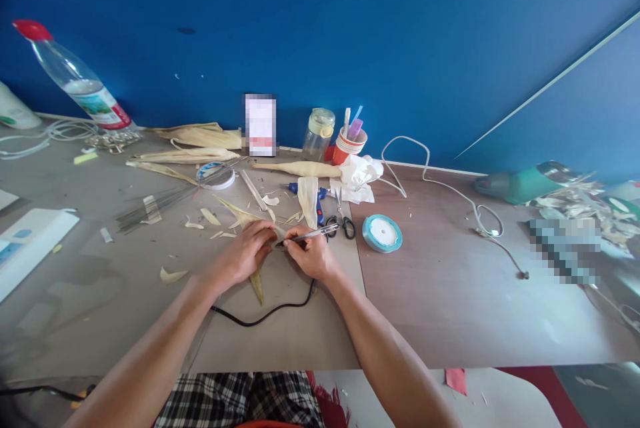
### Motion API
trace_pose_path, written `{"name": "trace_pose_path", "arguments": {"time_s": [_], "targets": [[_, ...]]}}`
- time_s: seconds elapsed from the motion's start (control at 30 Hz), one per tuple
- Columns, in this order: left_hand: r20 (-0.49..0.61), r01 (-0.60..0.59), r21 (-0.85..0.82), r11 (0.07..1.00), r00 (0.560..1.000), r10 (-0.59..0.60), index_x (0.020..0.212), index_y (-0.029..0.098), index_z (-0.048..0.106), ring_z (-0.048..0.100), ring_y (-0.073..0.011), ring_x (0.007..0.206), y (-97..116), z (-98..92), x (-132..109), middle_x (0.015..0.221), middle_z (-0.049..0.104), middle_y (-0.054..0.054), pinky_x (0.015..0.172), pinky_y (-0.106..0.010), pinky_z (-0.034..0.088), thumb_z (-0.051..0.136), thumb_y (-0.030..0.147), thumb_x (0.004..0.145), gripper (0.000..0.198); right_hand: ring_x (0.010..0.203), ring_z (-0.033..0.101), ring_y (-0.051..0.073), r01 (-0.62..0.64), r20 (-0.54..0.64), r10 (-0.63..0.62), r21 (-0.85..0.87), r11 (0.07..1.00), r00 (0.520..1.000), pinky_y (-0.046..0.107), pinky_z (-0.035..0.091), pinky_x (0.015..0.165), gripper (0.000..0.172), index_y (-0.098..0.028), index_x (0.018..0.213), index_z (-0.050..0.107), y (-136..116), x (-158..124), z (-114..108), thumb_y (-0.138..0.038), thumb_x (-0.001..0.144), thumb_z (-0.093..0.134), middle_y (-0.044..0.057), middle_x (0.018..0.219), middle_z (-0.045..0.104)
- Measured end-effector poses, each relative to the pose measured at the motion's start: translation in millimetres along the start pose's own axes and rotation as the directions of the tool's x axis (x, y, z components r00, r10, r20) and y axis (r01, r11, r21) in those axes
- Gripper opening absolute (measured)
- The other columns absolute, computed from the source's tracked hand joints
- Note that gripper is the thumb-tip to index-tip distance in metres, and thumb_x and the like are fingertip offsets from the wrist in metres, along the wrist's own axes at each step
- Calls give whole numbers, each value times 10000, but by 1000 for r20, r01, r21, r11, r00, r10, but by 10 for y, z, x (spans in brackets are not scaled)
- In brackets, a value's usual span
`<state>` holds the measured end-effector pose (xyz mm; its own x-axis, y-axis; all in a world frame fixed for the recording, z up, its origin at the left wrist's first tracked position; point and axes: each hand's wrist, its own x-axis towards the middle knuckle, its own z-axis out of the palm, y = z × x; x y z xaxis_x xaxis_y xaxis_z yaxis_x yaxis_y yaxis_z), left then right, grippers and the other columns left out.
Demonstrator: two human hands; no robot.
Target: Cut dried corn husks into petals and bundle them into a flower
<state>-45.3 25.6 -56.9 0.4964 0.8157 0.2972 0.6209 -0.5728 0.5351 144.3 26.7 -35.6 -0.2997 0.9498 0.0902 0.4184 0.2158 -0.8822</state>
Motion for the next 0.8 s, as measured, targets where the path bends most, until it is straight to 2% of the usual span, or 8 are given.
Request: {"name": "trace_pose_path", "arguments": {"time_s": [0.53, 0.8], "targets": [[-9, -5, 2, 1000, 1000, 5, 917, 190, 576, 497, -225, 1063, 5, -12, 0, 1091, 551, -82, 927, -406, 448, 485, 60, 783, 208, 629, 500, 126, 26, 10, -26, -23, 999, 1000, 246, 405, 600, 94, -180, 714, 581, -17, 8, -10, -227, 749, 508, -3, 654, 550], [4, 3, 4, 1000, 1000, -3, 928, 186, 573, 490, -227, 1074, 12, -19, -3, 1113, 544, -86, 928, -402, 446, 469, 64, 797, 207, 617, 498, 128, 0, 21, 0, 2, 1000, 1000, 252, 401, 595, 97, -183, 716, 575, -30, 6, -26, -237, 745, 500, -2, 646, 544]]}}
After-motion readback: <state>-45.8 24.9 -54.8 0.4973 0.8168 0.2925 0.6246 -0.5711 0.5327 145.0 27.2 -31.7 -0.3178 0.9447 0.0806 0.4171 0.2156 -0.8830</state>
